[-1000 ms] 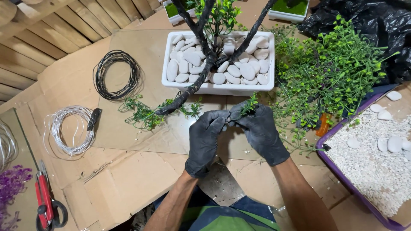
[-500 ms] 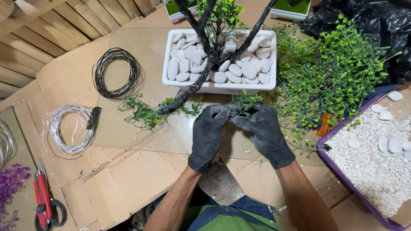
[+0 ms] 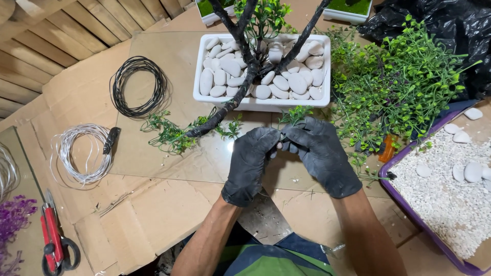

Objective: The person arranges artificial green foliage and purple flowers into a white rectangular planter filled with white stones. They use their gloved hands to position the branches and tuck the leaves into the arrangement, occasionally adjusting the placement of the stones.

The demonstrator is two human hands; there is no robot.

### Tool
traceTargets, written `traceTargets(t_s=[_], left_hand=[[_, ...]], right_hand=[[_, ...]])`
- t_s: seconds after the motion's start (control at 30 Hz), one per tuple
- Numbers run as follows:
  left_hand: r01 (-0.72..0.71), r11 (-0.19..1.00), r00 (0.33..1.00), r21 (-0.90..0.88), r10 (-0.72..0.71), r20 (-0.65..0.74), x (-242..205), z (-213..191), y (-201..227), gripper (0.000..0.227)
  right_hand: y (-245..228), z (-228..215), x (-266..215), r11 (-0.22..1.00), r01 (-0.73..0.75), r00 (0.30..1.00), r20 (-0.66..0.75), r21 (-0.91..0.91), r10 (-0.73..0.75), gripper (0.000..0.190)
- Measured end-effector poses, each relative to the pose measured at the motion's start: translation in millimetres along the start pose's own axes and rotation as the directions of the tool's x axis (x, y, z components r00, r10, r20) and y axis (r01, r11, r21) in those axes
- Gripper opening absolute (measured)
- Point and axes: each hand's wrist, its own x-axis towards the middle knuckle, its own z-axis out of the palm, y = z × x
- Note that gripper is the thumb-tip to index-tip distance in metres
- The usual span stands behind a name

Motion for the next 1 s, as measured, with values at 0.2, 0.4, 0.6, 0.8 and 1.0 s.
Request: traceTargets(t_s=[0.2,0.4,0.6,0.8,1.0], left_hand=[[0.123,0.960,0.991,-0.251,-0.131,-0.016,-7.5,6.7,3.8,0.008],[0.195,0.917,0.978,-0.347,-0.211,-0.009,-8.6,10.5,8.8,0.011],[0.143,0.961,0.989,-0.235,-0.150,-0.012,-12.4,11.2,19.9,0.015],[0.147,0.962,0.989,-0.229,-0.151,-0.002,-10.8,11.2,22.1,0.014],[0.131,0.964,0.989,-0.231,-0.142,-0.033,-10.6,10.2,16.4,0.011]], right_hand=[[16.2,-16.0,8.4,0.998,-0.041,0.999,0.026,0.052,0.040,0.009],[27.8,-24.6,10.1,0.975,-0.085,0.996,0.009,0.204,0.085,0.007],[31.7,-32.3,13.1,0.996,-0.049,0.998,0.047,0.072,0.045,0.009],[37.1,-35.6,17.0,0.997,-0.030,0.997,0.069,0.075,0.025,0.010],[39.6,-36.1,16.6,0.996,-0.029,0.998,0.056,0.090,0.024,0.010]])
